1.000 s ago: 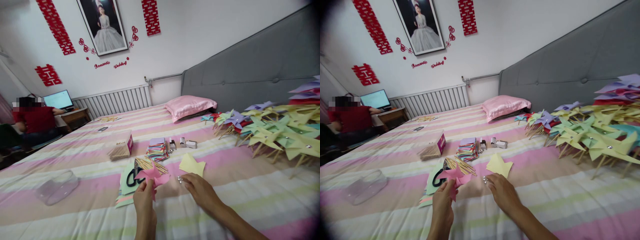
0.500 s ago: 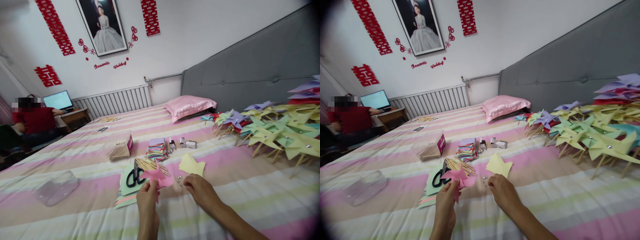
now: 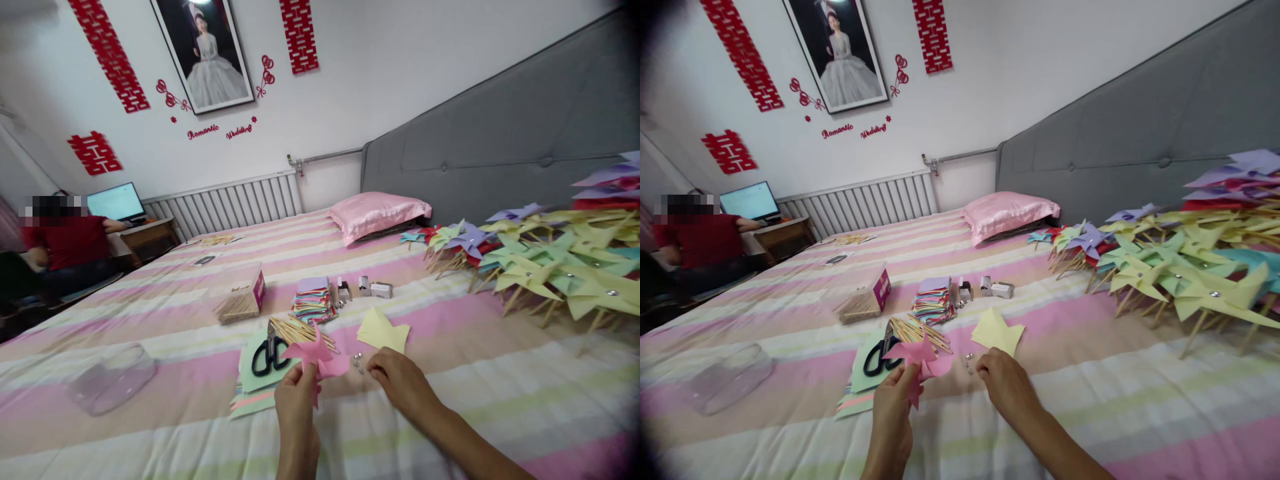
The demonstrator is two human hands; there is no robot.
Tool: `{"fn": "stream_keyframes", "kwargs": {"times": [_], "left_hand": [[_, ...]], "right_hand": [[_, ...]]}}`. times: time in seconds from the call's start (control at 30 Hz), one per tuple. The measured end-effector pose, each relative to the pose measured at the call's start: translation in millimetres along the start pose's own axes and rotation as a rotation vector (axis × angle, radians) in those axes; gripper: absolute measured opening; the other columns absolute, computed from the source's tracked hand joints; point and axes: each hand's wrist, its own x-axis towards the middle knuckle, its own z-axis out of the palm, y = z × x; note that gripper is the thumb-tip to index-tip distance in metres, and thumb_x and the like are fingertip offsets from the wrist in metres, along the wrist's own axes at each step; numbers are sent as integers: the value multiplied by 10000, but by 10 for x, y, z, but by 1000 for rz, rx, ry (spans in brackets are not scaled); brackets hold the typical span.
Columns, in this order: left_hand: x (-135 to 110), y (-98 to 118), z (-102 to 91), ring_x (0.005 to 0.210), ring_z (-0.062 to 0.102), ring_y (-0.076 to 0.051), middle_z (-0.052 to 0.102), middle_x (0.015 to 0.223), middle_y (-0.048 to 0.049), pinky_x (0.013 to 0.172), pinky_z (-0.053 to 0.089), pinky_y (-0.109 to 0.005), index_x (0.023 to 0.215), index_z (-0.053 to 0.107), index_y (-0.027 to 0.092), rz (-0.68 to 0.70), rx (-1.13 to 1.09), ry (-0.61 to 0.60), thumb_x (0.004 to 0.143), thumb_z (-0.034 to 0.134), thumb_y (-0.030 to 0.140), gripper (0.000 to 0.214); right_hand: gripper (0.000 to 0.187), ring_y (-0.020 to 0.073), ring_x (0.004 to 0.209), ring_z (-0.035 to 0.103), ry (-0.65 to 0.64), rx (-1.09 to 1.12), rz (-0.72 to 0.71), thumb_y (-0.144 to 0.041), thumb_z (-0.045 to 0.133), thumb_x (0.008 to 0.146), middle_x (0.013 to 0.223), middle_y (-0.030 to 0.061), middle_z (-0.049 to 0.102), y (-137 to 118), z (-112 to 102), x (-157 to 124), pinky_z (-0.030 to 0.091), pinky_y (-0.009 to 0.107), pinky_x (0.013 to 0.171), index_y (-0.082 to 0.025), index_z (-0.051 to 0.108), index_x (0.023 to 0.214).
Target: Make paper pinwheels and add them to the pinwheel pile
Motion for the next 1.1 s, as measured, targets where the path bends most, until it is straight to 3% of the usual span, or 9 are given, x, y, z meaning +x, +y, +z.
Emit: {"fn": "stream_keyframes", "kwargs": {"times": [0.37,0.9,1.1], "left_hand": [[-28,-15,24,415,400,-71,510,450,48,430,303,-197,626,607,121,-5,23,-26,551,665,300,202],[-45,-20,35,421,385,-67,511,474,44,452,316,-201,629,603,115,-8,40,-45,566,654,300,201],[-52,-14,34,438,384,-70,511,483,40,462,302,-203,614,601,116,2,55,-66,585,644,303,194]], "right_hand": [[228,151,771,564,7,20,16,-99,397,737,772,14,623,57,25,6,353,226,671,-203,600,717],[271,143,701,536,37,24,85,-71,363,725,726,18,542,168,87,78,330,220,625,-199,591,654],[266,151,728,536,41,29,85,-72,357,727,743,22,542,172,82,66,340,226,644,-203,588,710]]}}
